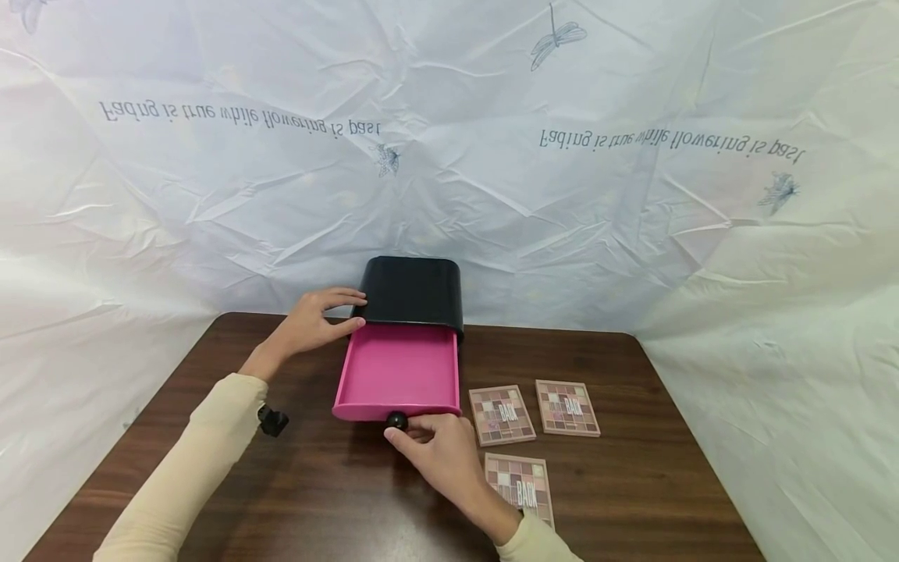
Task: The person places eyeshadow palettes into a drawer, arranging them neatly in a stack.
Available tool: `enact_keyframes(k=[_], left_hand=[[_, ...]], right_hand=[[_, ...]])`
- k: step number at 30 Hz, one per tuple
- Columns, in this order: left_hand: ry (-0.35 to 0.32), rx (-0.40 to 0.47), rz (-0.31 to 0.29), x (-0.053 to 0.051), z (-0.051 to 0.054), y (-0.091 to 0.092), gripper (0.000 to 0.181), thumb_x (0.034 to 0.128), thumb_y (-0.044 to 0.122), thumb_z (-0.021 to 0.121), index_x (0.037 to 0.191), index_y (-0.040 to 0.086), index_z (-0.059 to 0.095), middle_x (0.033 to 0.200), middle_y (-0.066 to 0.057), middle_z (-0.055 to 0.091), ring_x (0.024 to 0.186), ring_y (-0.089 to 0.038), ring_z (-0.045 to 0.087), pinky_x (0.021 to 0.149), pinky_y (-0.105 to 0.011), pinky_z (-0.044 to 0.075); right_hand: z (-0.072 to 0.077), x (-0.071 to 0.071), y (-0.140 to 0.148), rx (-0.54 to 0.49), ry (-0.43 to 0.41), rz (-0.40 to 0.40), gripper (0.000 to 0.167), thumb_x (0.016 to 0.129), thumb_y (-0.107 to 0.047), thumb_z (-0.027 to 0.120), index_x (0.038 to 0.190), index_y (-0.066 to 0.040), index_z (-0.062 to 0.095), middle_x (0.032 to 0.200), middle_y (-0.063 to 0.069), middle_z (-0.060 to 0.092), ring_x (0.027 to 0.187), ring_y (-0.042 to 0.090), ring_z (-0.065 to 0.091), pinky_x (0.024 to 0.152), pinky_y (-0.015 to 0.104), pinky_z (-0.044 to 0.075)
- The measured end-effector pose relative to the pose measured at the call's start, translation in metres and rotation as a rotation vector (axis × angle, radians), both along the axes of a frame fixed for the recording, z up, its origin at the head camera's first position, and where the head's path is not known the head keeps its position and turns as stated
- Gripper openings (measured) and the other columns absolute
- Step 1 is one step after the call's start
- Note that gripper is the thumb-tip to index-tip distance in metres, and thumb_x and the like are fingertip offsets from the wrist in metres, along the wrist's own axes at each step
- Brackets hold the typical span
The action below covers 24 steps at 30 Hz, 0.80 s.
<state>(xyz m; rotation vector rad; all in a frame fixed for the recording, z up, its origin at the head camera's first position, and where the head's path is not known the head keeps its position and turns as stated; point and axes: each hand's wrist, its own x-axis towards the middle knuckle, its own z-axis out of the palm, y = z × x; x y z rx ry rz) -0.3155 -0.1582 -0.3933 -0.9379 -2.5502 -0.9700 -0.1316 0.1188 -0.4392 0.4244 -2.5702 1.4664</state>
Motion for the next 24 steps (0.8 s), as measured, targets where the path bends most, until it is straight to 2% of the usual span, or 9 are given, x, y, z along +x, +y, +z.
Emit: enact_keyframes(k=[8,16,19,21,22,24], left_hand=[[-0.006,-0.009,0.004,-0.002,0.000,-0.001,0.046,0.0938,0.045,0.073,0.129,0.015,0.072,0.139,-0.003,0.064,0.134,-0.027,0.055,0.106,-0.052,0.048],[-0.004,-0.016,0.002,-0.001,0.000,0.000,0.046,0.0940,0.044,0.073,0.130,0.014,0.072,0.139,-0.004,0.064,0.134,-0.028,0.055,0.106,-0.052,0.048],[-0.003,-0.010,-0.005,-0.001,0.001,0.000,0.046,0.0939,0.043,0.073,0.130,0.014,0.072,0.139,-0.004,0.064,0.133,-0.028,0.055,0.106,-0.052,0.048],[-0.003,-0.006,-0.007,-0.001,0.001,0.000,0.046,0.0940,0.043,0.073,0.130,0.014,0.072,0.139,-0.004,0.064,0.133,-0.028,0.055,0.106,-0.052,0.048],[-0.003,-0.004,-0.007,-0.001,0.000,0.000,0.046,0.0939,0.043,0.073,0.130,0.014,0.072,0.139,-0.004,0.064,0.134,-0.028,0.055,0.106,-0.053,0.047],[-0.002,-0.005,-0.004,-0.001,0.000,-0.001,0.046,0.0940,0.043,0.073,0.130,0.014,0.072,0.139,-0.004,0.064,0.134,-0.028,0.055,0.106,-0.052,0.047]], right_hand=[[-0.005,0.002,-0.002,0.047,-0.028,-0.004,0.035,0.087,-0.050,0.079,0.093,-0.016,0.084,0.080,-0.009,0.077,0.067,-0.002,0.068,0.059,0.022,0.055],[-0.009,0.005,0.000,0.073,-0.007,-0.007,0.038,0.087,-0.050,0.079,0.098,-0.014,0.083,0.086,-0.004,0.079,0.071,-0.001,0.070,0.062,0.020,0.056],[-0.005,0.008,0.003,0.080,0.000,-0.017,0.038,0.088,-0.050,0.078,0.099,-0.014,0.083,0.088,-0.005,0.079,0.072,-0.002,0.070,0.064,0.024,0.058],[-0.001,0.013,0.006,0.087,0.019,-0.027,0.037,0.087,-0.050,0.079,0.100,-0.016,0.082,0.087,-0.010,0.078,0.071,-0.004,0.069,0.087,0.030,0.057],[0.001,0.015,0.007,0.088,0.034,-0.028,0.035,0.087,-0.049,0.079,0.100,-0.017,0.082,0.086,-0.012,0.077,0.070,-0.005,0.068,0.099,0.037,0.052],[0.007,0.020,0.012,0.078,0.065,-0.023,0.031,0.086,-0.046,0.082,0.099,-0.018,0.082,0.084,-0.016,0.075,0.069,-0.006,0.066,0.099,0.042,0.052]])
